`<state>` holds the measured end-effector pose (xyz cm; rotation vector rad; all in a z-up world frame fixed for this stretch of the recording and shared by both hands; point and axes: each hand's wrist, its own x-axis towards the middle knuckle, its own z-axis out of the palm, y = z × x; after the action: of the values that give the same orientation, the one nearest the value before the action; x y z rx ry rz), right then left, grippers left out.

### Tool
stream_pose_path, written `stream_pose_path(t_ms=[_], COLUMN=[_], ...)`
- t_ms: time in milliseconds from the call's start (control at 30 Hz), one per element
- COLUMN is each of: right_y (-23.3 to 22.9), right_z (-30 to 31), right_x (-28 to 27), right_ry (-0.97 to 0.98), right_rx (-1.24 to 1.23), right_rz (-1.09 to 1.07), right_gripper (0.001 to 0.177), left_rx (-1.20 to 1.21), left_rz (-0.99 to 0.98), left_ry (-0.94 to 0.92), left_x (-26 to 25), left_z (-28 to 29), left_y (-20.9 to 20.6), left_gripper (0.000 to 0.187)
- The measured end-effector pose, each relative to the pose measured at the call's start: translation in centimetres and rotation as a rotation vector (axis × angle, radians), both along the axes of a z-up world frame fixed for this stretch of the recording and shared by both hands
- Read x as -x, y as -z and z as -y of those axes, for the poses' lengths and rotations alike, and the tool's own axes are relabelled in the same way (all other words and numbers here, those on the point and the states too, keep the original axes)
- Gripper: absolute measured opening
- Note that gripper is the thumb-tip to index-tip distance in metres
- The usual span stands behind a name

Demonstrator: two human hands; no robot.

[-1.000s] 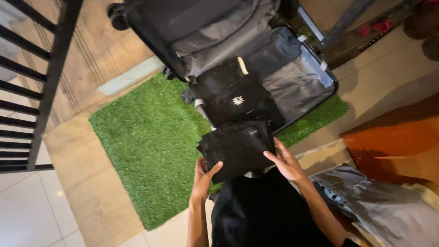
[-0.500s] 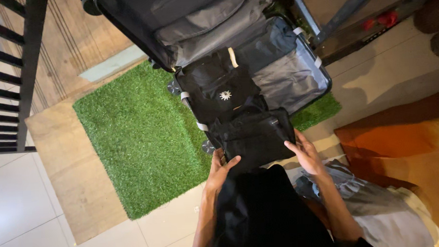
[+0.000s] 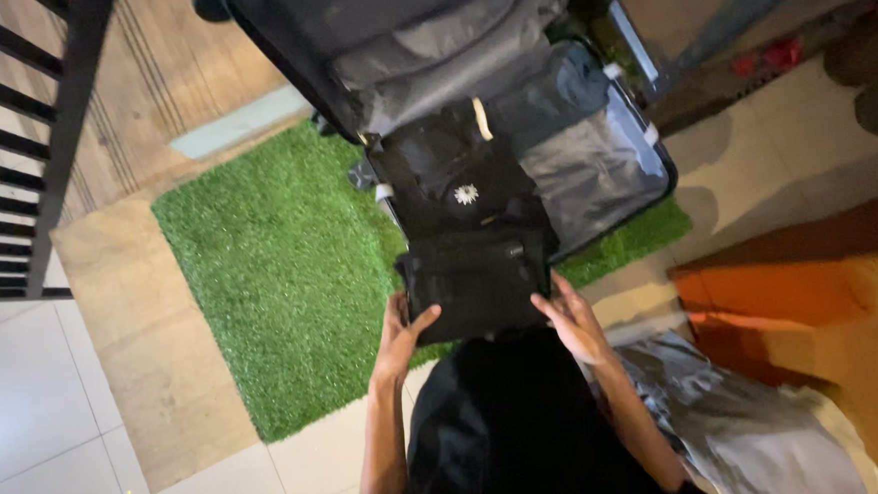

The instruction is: The person folds black pants on a green mat and places them into an open suitcase.

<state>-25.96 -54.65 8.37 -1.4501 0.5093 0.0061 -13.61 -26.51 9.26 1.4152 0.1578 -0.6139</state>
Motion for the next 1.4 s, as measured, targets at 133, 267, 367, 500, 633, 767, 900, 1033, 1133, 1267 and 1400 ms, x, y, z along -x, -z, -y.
stream_pose_path(t_ms=[133,267,367,500,633,767,900,1033,1133,1267,1400], right_y=[0.9,2.0,2.0,3.2,5.4,5.6,4.3,3.5,2.7,2.8,5.2], right_z=[-0.1,1.2,3.0,7.0,12.8,19.4,25.4,29.9,31.7,31.8,31.0], right_x=[-1.3,-2.8,-4.1,-5.6,-6.6,-7.8,-10.1,-12.7,-14.4,-15.5,-15.0], right_ry=[-0.013,-0.027,-0.099,-0.088,-0.076,-0.071,-0.092,-0.145,-0.148,-0.167,-0.151], right_rx=[-0.084,0.074,0.176,0.040,0.148,0.214,0.353,0.827,0.704,0.715,0.867], right_rz=[0.049,-0.167,-0.299,-0.241,-0.094,-0.065,-0.066,0.220,-0.068,-0.059,0.020], right_gripper=[0.073,0.078,0.078,0.076,0.070,0.064,0.059,0.050,0.055,0.055,0.054], left_rx=[-0.015,0.006,0.020,0.031,-0.043,-0.212,-0.207,0.010,0.041,0.066,-0.044], left_rz=[-0.012,-0.071,-0.041,-0.043,-0.011,-0.008,0.009,-0.028,0.049,0.038,0.008], left_ry=[-0.053,-0.132,-0.167,-0.214,-0.208,-0.175,-0.112,-0.156,-0.221,-0.290,-0.248], left_x=[0.1,0.5,0.1,-0.4,-0.9,-1.9,-3.2,-5.0,-6.1,-7.1,-7.1], left_z=[-0.4,0.2,1.6,5.2,10.5,16.8,22.6,28.4,31.4,32.1,31.7], left_y=[-0.4,-0.4,-0.1,0.0,0.5,2.4,5.1,8.3,10.0,9.9,9.8], left_gripper=[0.082,0.077,0.074,0.073,0.080,0.085,0.083,0.084,0.079,0.078,0.081])
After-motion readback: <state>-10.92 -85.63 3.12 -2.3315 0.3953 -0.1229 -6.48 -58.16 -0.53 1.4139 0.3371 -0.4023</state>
